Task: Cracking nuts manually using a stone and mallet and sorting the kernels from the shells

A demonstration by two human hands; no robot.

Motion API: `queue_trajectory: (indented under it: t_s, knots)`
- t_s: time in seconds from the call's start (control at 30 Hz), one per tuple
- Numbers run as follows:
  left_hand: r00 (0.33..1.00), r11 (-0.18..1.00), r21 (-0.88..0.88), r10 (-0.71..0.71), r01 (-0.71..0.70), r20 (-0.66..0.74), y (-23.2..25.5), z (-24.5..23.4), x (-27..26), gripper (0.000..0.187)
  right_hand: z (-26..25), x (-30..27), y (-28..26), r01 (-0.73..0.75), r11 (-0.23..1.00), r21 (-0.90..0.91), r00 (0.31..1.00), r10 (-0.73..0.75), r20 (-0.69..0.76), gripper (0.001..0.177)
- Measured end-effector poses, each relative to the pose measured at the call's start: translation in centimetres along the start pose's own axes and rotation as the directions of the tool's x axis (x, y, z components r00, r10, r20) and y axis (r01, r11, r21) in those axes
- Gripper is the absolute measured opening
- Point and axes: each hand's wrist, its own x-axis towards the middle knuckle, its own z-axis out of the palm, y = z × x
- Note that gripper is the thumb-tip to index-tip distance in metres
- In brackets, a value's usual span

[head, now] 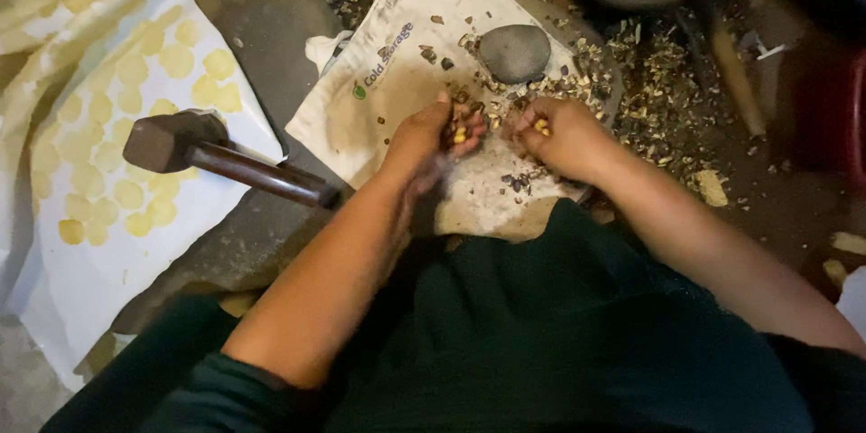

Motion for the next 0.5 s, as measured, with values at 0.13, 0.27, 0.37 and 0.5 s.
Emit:
queue_trajectory:
  t_s: [0.13, 0.27, 0.37, 0.5]
  knots:
    - [0.989, 0.942, -0.319, -0.067, 0.107, 0.134, 0.8, 2.9, -3.2, 0.050, -3.6, -3.0, -7.4, -0.093, 0.967, 0.239, 0.990, 0.064, 0.128, 0.036]
    - [0.915, 0.813, -0.522, -0.030, 0.257, 0.403, -1.7, 2.6, -2.6, 0.049, -3.5, -0.4, -3.1, 0.140, 0.988, 0.066, 0.946, -0.114, -0.304, 0.022]
    - [0.794, 0.793, -0.528, 0.096, 0.304, 0.601, 0.0, 5.4, -5.5, 0.055, -4.6, -0.3, -3.3, 0.077, 0.968, 0.241, 0.922, 0.023, -0.386, 0.018]
    - [0.733, 0.777, -0.536, 0.147, 0.330, 0.664, 2.4, 9.5, -9.3, 0.057, -5.4, 0.2, -2.0, 0.019, 0.974, 0.225, 0.883, 0.089, -0.461, 0.015]
